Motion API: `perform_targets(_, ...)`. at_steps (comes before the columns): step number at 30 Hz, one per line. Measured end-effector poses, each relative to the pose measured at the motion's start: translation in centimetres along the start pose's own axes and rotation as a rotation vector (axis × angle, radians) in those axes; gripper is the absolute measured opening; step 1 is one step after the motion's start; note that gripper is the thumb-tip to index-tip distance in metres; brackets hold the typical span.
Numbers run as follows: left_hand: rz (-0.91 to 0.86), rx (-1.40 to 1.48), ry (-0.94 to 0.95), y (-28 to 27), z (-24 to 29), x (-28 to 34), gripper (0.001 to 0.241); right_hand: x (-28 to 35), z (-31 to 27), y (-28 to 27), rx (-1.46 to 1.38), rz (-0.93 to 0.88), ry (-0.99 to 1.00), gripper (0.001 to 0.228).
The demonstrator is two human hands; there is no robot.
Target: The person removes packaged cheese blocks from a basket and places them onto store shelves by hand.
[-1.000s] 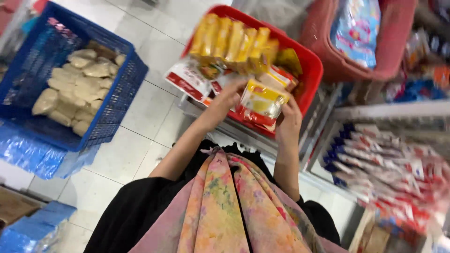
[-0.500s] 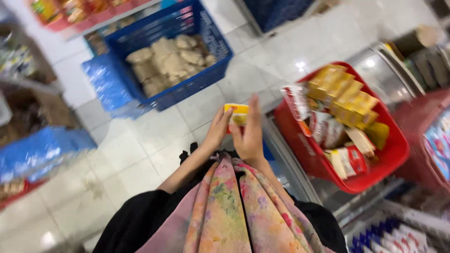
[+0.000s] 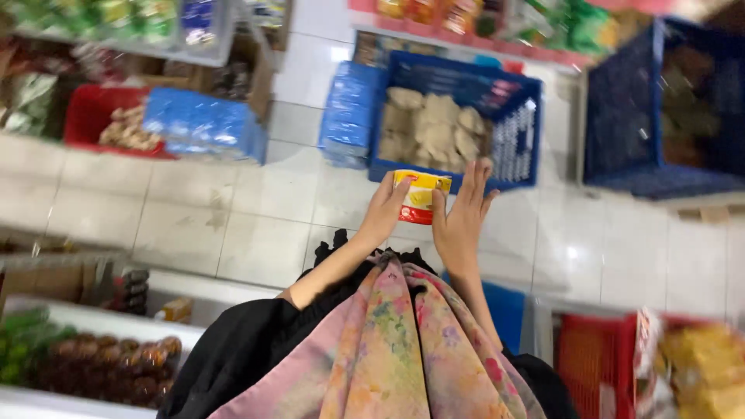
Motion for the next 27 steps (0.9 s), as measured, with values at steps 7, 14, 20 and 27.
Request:
perform_targets(7, 0.328, 0.097, 0.044, -9.6, 2.1, 4.3, 0.034, -3.7, -10.8, 9.0, -0.038, -0.388, -0.53, 0.063)
perform_targets(14, 0.671, 0.066, 0.048, -17.0, -0.2, 6.3, 0.033, -11.2, -9.9, 13.9, -0.1, -0.496, -0.436, 0.061)
perform_targets(20, 0.777, 0.058, 0.035, -22.2, 3.0, 3.7, 0.028, -17.8, -12.9, 17.0, -0.366, -0.412, -0.503, 0.051)
perform_targets(27, 0.869, -0.082, 0.057, -30.9, 4.6, -5.4, 0.025, -30.5, -17.6, 22.4, -0.177, -0.603, -0.866, 0.065)
Point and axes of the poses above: each hand's wrist, its own x-axis away from the middle knuckle, its own y-axis out of the palm, z = x × y, the point moved 3 cm from there along -x, towards the middle knuckle, and after that the axes turned 14 degrees about -z, right-handed, at the moved point
